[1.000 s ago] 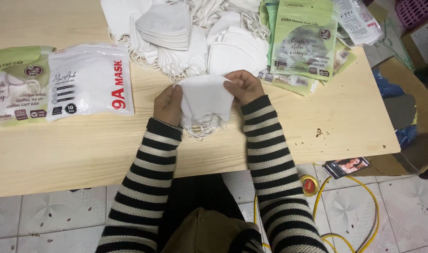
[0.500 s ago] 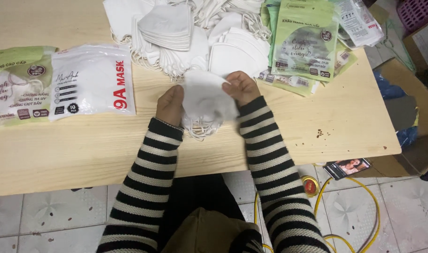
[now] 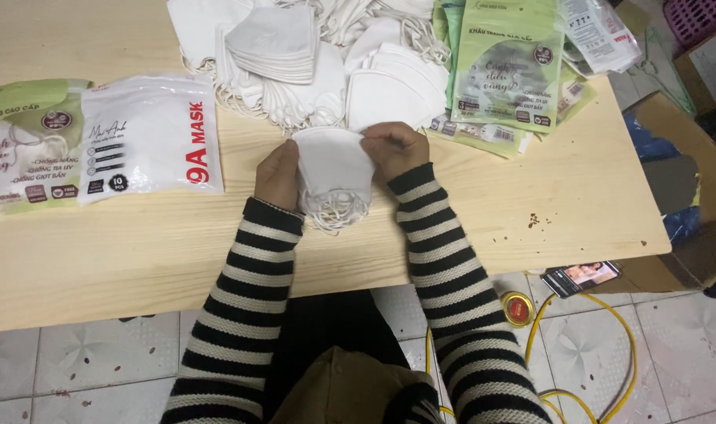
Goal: Sorting and inspecting individual face masks from a pile on a table
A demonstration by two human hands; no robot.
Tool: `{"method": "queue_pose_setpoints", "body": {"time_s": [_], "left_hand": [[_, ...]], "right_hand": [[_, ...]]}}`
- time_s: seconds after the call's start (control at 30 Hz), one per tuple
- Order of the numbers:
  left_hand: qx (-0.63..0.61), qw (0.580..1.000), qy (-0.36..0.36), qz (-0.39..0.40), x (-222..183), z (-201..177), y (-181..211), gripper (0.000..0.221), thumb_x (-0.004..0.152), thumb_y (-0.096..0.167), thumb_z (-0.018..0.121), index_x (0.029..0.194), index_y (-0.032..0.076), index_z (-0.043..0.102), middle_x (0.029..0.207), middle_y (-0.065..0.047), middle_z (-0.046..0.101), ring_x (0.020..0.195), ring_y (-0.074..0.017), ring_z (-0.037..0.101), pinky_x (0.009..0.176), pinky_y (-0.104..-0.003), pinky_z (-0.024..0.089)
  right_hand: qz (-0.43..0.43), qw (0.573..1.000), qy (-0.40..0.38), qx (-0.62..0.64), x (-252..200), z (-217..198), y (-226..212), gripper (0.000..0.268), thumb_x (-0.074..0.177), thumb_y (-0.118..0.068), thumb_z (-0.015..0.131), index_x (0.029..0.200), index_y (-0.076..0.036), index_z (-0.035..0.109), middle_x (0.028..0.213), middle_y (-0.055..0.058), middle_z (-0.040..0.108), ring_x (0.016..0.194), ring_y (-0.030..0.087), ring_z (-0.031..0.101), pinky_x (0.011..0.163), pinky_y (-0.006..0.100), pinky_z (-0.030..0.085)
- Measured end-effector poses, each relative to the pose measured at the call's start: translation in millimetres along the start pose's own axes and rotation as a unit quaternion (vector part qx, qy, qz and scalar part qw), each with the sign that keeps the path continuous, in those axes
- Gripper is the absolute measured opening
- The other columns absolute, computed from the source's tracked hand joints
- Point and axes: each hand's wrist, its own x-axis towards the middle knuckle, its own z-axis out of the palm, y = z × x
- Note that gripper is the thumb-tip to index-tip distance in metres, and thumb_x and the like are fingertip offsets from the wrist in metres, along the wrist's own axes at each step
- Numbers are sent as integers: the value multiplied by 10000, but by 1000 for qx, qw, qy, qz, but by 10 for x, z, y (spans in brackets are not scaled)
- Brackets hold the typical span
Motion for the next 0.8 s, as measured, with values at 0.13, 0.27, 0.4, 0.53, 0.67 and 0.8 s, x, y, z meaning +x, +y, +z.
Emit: {"method": "queue_pose_setpoints", "body": {"time_s": [0.13, 0.27, 0.4, 0.53, 0.67, 0.8], "left_hand": [[-21, 1000, 4, -1, 289, -213, -521, 238, 1082, 267, 564, 1000, 106, 718, 864, -34, 655, 844, -168, 656, 831, -307, 551], [47, 998, 9, 30, 242, -223, -365, 196, 1069, 226, 589, 995, 99, 719, 865, -48, 643, 864, -156, 634, 851, -309, 544], [194, 922, -41, 334, 462, -385, -658, 353, 991, -116, 577, 1319, -3, 641, 1285, -215, 649, 1297, -303, 572, 1144, -422, 405], [67, 988, -36, 136, 350, -302, -618, 292, 1084, 104, 483, 1323, -10, 603, 1298, -201, 593, 1209, -257, 549, 1148, -461, 416], [119, 985, -20, 119, 323, -310, -627, 210, 1114, 210, 593, 1255, 65, 648, 1121, -128, 661, 1034, -155, 631, 972, -332, 542], [183, 977, 10, 108, 25, 22, -176, 360, 1055, 107, 644, 1413, 144, 624, 998, -3, 720, 633, -2, 493, 584, -158, 415]], "right_hand": [[-66, 994, 26, -89, -11, -18, -21, 135, 801, -57, 886, 866, -150, 814, 879, 52, 755, 769, 196, 718, 696, 314, 604], [-111, 991, 70, 7, 41, -27, 16, 107, 823, -114, 880, 890, -95, 799, 767, 74, 714, 659, 164, 675, 582, 274, 574], [-219, 956, 186, 60, 221, 74, 337, 255, 777, -390, 869, 758, -156, 769, 507, 14, 649, 429, 127, 584, 421, 235, 452], [-190, 977, 87, 32, 149, 30, 625, 199, 835, -340, 850, 863, -165, 759, 684, 47, 719, 607, 224, 697, 580, 298, 534], [-96, 995, -2, 20, 64, -3, 291, 117, 882, -314, 788, 942, -220, 756, 751, 23, 741, 715, 172, 710, 721, 307, 570], [-49, 990, 54, -121, 79, -162, 80, 162, 930, -289, 646, 985, -156, 721, 958, 24, 722, 778, 143, 683, 677, 291, 593]]}}
